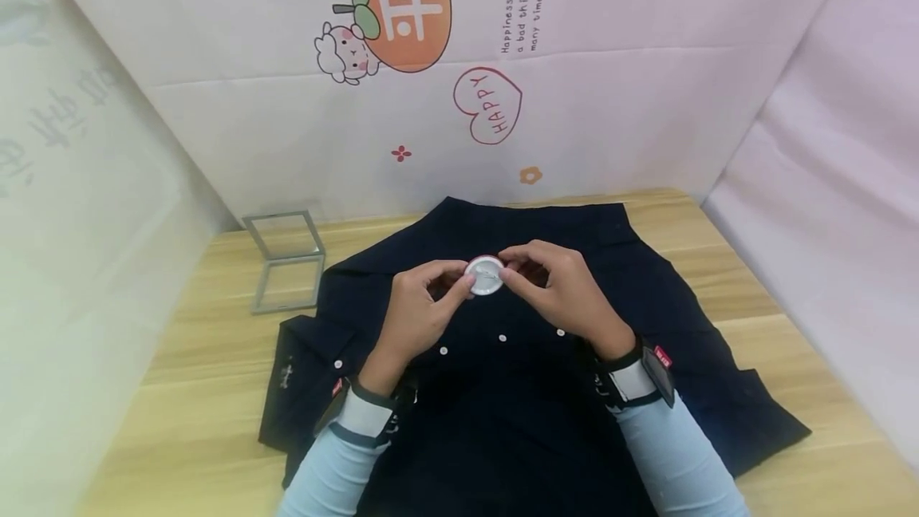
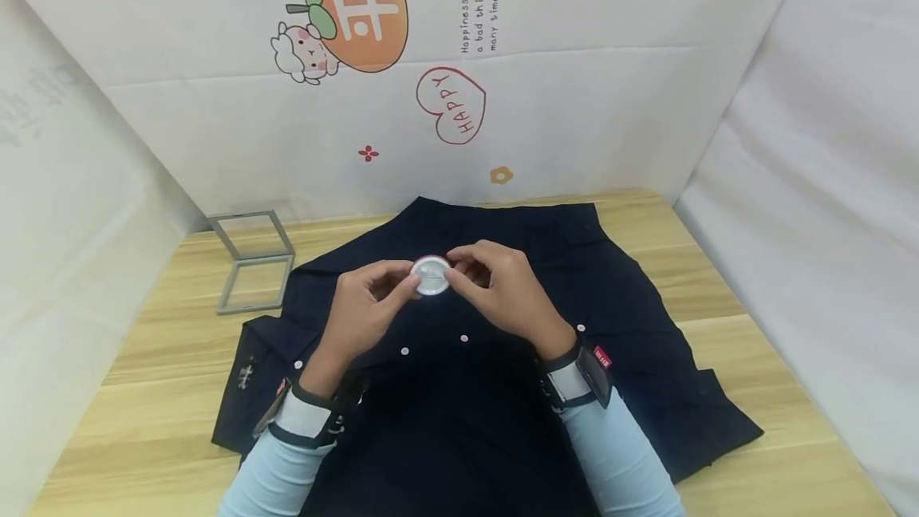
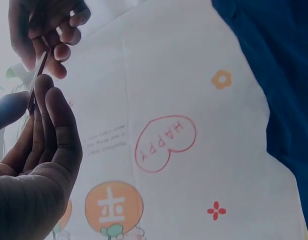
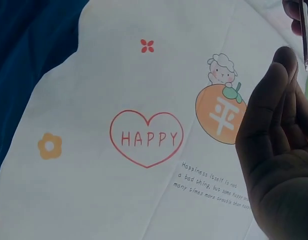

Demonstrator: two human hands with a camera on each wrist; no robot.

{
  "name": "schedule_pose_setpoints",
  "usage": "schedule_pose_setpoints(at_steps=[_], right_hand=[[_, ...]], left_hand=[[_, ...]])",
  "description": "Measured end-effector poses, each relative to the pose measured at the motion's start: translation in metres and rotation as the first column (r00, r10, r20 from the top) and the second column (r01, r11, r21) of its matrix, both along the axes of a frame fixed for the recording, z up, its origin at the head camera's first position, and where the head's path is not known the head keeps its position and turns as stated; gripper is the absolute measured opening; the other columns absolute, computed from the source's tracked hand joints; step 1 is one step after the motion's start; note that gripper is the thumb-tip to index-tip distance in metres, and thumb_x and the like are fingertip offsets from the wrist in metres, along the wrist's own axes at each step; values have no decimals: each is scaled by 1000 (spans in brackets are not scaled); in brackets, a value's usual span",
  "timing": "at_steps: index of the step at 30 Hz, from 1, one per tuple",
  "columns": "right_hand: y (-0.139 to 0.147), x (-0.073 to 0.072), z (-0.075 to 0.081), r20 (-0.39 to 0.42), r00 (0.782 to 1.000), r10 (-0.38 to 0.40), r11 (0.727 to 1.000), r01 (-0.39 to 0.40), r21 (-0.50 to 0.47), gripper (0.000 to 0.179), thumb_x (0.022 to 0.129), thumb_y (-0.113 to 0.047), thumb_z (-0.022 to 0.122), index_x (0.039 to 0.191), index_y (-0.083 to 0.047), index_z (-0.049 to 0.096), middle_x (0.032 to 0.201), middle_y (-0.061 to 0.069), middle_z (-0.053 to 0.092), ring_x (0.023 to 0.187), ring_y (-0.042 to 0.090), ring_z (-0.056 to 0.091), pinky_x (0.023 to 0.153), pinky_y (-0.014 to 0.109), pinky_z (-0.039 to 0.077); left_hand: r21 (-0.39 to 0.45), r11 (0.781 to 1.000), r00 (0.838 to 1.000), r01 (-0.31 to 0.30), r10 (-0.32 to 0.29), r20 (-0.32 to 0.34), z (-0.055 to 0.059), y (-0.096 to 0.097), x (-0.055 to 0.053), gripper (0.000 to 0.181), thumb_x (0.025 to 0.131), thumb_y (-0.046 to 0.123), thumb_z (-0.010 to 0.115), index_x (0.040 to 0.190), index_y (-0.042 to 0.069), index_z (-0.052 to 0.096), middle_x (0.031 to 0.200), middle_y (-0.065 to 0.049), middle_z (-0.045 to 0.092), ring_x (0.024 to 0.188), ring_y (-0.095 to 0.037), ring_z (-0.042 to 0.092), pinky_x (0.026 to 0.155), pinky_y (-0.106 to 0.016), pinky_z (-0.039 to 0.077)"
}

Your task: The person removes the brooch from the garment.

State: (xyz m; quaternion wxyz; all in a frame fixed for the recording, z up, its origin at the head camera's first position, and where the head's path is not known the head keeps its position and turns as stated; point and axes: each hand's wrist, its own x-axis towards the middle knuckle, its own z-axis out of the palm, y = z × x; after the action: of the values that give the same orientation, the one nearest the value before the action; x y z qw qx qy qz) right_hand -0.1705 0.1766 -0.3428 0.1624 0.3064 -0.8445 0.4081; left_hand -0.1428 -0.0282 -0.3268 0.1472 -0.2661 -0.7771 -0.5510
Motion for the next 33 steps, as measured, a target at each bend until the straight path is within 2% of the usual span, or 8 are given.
schedule_pose_setpoints(at_steps=[3,6,10,14,16,22,27,33], right_hand=[[-4,-2,4,13,1000,-1,999,2,-51,24,84,-12,63,108,-9,62,87,-2,60,73,7,56,61,22,50],[-11,-4,8,25,999,34,989,-30,-144,30,83,-2,61,113,-4,58,90,3,61,74,10,57,61,24,51],[-20,-4,14,40,993,115,947,-97,-305,33,84,7,56,116,2,53,90,11,59,73,13,58,62,25,52],[-29,-2,15,68,979,194,901,-151,-406,30,88,3,51,119,3,50,94,15,57,78,15,60,66,25,52],[-32,0,14,84,971,224,887,-168,-430,29,90,-1,50,119,3,49,95,18,56,79,18,60,68,25,52],[-38,4,9,134,955,266,865,-175,-470,29,92,-10,50,118,5,49,99,23,56,82,15,61,70,25,52],[-41,7,7,130,951,282,857,-189,-479,30,92,-10,50,117,6,50,99,19,58,82,14,61,70,25,52],[-44,7,6,129,951,282,857,-190,-478,31,92,-12,51,117,6,50,95,12,59,77,14,61,69,25,52]], left_hand=[[63,998,1000,-14,14,-3,5,-4,-1,14,83,0,61,95,-8,63,79,-16,65,66,-23,64,59,-27,53],[139,990,1000,-18,19,-7,7,-7,-4,15,84,1,61,96,-7,63,80,-16,66,68,-21,65,61,-28,54],[228,974,1000,-16,16,3,1,-11,-10,17,84,5,62,98,-4,63,85,-15,66,71,-17,66,64,-28,54],[290,957,1000,-30,27,15,-3,-16,-11,19,84,7,62,100,-3,63,87,-16,65,71,-16,66,65,-33,55],[309,950,999,-42,37,23,-4,-18,-10,19,84,8,63,100,-3,63,86,-16,65,70,-16,66,65,-38,54],[353,934,998,-58,42,52,-5,-22,-6,20,84,8,63,100,-4,62,83,-18,64,69,-16,66,66,-34,55],[379,924,998,-48,32,48,-5,-22,-4,20,83,7,63,100,-5,62,83,-20,64,69,-16,66,65,-32,55],[384,923,999,-24,8,44,-5,-20,-3,19,83,5,63,99,-5,62,83,-20,64,70,-16,66,65,-34,55]])
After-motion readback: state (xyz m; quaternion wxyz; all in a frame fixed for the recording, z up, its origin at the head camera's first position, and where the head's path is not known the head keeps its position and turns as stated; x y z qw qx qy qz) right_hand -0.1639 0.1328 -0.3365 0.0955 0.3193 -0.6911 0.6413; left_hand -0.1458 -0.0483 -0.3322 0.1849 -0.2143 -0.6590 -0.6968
